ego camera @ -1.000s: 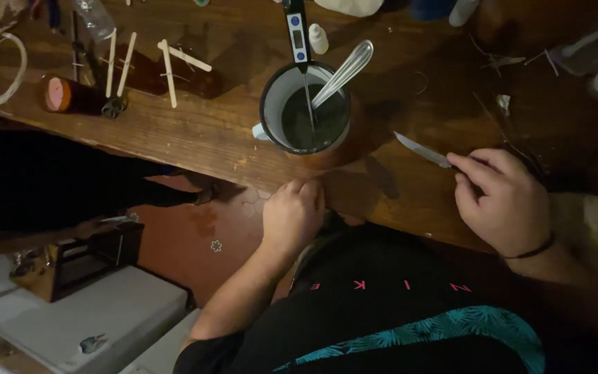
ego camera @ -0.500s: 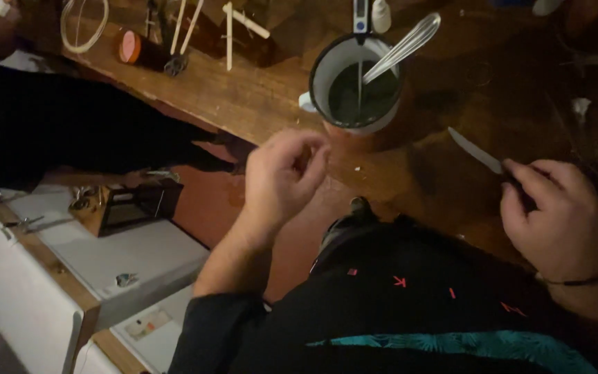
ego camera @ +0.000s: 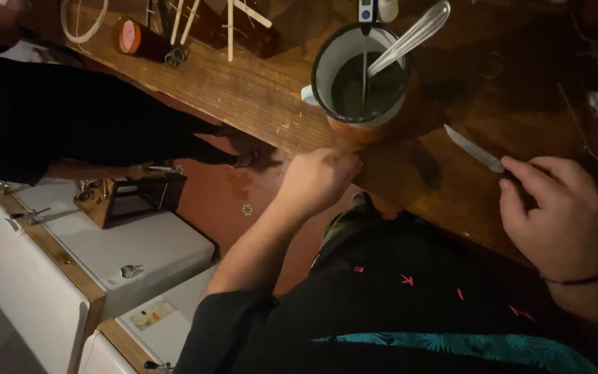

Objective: Stirring melted wax, checking temperature, and adding fragrance oil during candle production

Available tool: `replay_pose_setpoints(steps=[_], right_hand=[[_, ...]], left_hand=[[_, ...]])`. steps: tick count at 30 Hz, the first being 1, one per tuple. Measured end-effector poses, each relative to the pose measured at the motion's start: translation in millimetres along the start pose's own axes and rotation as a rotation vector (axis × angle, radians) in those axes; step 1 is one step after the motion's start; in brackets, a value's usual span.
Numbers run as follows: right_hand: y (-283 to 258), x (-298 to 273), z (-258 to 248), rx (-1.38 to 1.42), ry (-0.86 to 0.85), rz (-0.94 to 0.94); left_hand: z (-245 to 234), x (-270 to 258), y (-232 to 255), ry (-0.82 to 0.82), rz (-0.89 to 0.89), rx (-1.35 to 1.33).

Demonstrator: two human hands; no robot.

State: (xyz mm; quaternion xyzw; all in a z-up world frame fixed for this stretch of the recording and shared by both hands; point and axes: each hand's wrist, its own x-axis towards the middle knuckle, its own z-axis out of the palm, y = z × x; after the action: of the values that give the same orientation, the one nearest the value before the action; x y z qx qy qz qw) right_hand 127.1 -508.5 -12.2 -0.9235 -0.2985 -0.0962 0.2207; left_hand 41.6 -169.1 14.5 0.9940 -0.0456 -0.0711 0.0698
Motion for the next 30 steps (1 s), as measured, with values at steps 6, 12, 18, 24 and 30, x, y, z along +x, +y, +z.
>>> replay_pose_setpoints(steps=[6,12,18,24,30], right_hand=[[-0.9,-2.5,2.1,-0.078,0.012,-0.007],[3.8,-4.5,7.9,0.014,-0.026,-0.027],[-1.0,0.4,3.9,0.052,-0.019,-0.024],[-0.7,-1.6,5.0,-0.002,-0.059,0.009],[3.5,-3.7,9.5,0.003,-0.051,0.008]], left_hand=[[19.6,1.5,-3.5,0.228,0.107,0.032],[25.2,9.9,-3.3,0.060,0.006,-0.004],[3.2,2.3,-24.5,0.076,-0.115,-0.034],[-72.0,-22.6,-36.3,0.295,-0.173,-0.258],[-125.3,4.5,-23.8,0.597,-0.050,-0.121]])
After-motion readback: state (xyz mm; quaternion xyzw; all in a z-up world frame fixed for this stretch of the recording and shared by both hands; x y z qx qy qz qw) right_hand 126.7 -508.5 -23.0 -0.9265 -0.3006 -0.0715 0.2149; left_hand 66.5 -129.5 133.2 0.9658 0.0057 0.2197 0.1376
